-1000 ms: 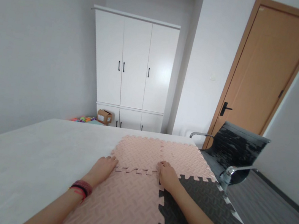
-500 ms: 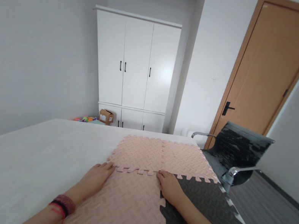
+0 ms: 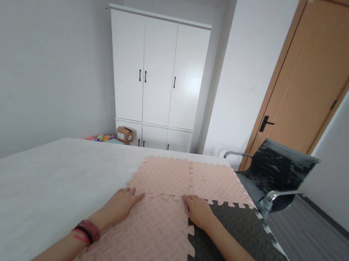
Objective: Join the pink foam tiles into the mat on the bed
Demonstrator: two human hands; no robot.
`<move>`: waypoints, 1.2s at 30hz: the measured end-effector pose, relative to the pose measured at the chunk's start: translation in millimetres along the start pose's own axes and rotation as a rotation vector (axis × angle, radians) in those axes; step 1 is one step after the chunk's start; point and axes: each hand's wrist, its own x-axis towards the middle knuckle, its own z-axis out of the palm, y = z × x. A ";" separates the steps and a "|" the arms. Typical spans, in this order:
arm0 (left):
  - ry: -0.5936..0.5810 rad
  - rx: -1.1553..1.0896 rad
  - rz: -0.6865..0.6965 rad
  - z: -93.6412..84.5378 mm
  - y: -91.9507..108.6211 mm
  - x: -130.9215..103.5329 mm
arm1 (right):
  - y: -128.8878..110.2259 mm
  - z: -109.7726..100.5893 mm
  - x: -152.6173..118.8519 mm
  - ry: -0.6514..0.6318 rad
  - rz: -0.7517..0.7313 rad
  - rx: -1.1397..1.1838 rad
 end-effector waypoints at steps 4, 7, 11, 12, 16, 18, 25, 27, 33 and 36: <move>-0.006 0.023 -0.017 -14.6 15.2 13.0 | -2.1 -4.2 -0.4 -0.001 0.012 -0.008; 0.037 0.001 0.003 -20.8 38.7 18.7 | -8.1 -7.8 -2.3 -0.001 0.011 -0.027; 0.079 -0.079 0.083 -14.2 71.8 19.1 | -14.2 -10.9 -6.7 0.009 0.018 -0.051; 0.083 -0.091 0.095 -11.7 76.9 19.2 | -14.8 -11.4 -8.0 0.011 0.021 -0.055; 0.070 -0.121 0.107 -8.8 80.1 23.9 | -16.1 -12.8 -10.9 0.000 0.034 -0.068; 0.051 -0.134 0.123 -12.1 76.4 28.1 | -18.8 -12.8 -9.2 -0.014 0.053 -0.078; 0.033 -0.165 0.141 -19.9 70.7 27.7 | -49.5 -5.3 4.8 0.021 0.103 -0.086; 0.049 -0.167 0.138 -19.2 69.8 24.6 | -57.5 -2.9 5.6 0.022 0.085 -0.042; 0.090 -0.198 0.163 -16.5 67.9 19.1 | -54.0 -12.0 25.6 -0.043 0.115 -0.056; 0.101 -0.191 0.167 -16.2 68.3 19.3 | -40.4 -19.6 43.6 -0.082 0.151 -0.069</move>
